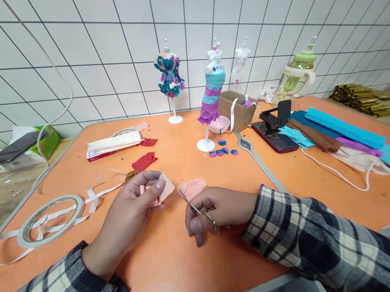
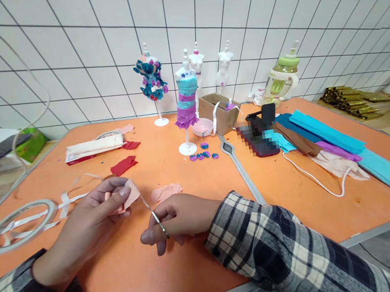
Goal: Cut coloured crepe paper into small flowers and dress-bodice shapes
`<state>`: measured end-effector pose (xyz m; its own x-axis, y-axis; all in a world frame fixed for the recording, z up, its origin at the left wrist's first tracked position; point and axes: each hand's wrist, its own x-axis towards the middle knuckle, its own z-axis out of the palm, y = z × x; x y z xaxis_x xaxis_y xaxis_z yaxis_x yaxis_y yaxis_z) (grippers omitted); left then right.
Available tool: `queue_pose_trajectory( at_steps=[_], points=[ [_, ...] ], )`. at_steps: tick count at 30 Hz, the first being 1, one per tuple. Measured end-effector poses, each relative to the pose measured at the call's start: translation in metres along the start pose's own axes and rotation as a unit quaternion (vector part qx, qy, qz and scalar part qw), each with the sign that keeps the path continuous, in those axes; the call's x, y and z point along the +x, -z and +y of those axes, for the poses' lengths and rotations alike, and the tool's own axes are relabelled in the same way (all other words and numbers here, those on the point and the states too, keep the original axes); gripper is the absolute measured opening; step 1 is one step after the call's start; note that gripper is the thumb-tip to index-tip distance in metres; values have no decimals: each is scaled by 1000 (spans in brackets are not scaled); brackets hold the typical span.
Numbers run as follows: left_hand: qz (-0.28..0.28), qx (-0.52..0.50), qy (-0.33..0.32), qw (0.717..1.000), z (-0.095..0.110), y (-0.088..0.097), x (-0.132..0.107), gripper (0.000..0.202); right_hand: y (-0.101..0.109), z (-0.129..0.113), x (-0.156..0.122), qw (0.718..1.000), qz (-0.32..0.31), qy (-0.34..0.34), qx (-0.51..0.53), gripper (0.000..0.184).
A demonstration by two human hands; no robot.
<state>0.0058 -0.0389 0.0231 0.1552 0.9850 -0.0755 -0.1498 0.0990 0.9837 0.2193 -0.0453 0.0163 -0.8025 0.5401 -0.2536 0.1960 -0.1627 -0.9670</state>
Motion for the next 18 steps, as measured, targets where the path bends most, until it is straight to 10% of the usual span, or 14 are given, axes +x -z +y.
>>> queue_pose_trajectory(
  at_steps=[18],
  points=[
    [-82,65,-48,993,-6,-1,-3,39,-7,0,4,999,22,-22,8,54]
  ],
)
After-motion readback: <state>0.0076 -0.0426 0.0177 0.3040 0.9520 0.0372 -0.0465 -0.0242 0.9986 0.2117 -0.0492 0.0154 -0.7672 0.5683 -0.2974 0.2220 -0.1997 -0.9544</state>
